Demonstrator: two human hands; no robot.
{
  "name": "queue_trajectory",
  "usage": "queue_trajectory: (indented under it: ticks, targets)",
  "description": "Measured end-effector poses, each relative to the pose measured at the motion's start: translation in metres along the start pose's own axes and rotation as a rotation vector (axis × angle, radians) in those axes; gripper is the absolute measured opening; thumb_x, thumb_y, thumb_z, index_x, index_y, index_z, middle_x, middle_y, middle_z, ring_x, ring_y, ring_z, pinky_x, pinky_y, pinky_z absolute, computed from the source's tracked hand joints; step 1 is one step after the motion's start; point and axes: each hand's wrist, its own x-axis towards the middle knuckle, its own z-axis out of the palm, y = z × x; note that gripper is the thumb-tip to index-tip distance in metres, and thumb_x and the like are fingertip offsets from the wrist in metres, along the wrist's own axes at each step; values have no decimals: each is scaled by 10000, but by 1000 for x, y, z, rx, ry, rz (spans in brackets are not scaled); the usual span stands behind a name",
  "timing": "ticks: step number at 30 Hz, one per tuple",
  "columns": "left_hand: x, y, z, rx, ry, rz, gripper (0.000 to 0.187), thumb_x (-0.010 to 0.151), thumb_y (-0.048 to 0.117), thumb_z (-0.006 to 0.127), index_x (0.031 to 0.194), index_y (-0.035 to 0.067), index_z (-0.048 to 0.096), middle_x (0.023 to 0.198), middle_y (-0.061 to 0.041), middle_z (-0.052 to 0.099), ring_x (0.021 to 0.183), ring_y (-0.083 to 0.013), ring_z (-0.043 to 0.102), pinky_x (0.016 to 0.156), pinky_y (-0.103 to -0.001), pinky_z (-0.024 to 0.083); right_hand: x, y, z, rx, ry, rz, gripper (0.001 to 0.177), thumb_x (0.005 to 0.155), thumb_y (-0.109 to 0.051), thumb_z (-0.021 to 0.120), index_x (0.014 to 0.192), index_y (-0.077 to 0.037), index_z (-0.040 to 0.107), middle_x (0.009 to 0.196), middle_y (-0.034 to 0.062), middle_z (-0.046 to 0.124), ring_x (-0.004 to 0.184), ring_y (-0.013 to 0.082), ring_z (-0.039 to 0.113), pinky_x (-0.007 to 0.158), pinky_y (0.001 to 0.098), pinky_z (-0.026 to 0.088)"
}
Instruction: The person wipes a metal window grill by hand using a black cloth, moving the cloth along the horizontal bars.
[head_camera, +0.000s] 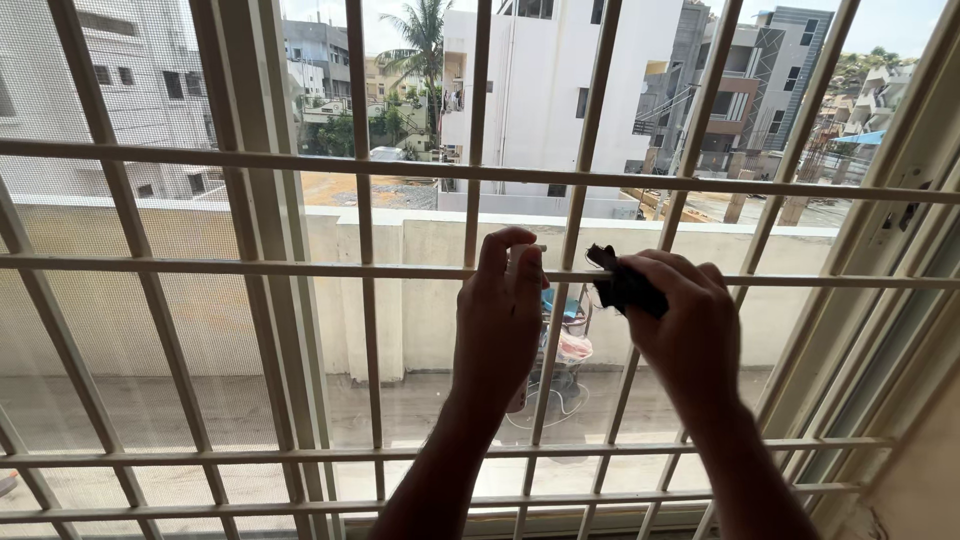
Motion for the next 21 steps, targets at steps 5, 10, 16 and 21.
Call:
queue_trajectory:
  ticks: [5,10,16,21]
  targets:
    - [0,9,8,-10,38,-87,345,1073,372,445,1237,92,563,763,-75,702,682,-164,727,556,-325,564,-16,-10,8,186,3,-50,406,805,-60,812,1204,-86,746,1203,83,763,1000,247,716,874,359,626]
    - [-2,22,20,128,-85,-188,363,1063,397,418,1270,129,548,663,-84,675,571,-178,692,490,-338,538,-11,51,-49,392,3,370,296,947,-104,741,1242,-114,730,1165,93,762,989,217,771,834,340,664]
    - [-3,26,82,0,-54,-49,323,1083,353,476,1247,94,578,760,-114,731,678,-200,747,555,-337,558,-6,76,-21,7,-25,-65,368,858,-65,778,1221,-55,719,1145,125,777,1015,275,766,928,390,613]
    - [-5,16,97,-94,-20,-99,266,1074,276,481,1207,67,576,836,-125,742,725,-195,765,558,-343,592,-2,98,-49,19,-262,242,403,828,-75,756,1226,-136,738,1072,60,795,893,241,780,797,383,640]
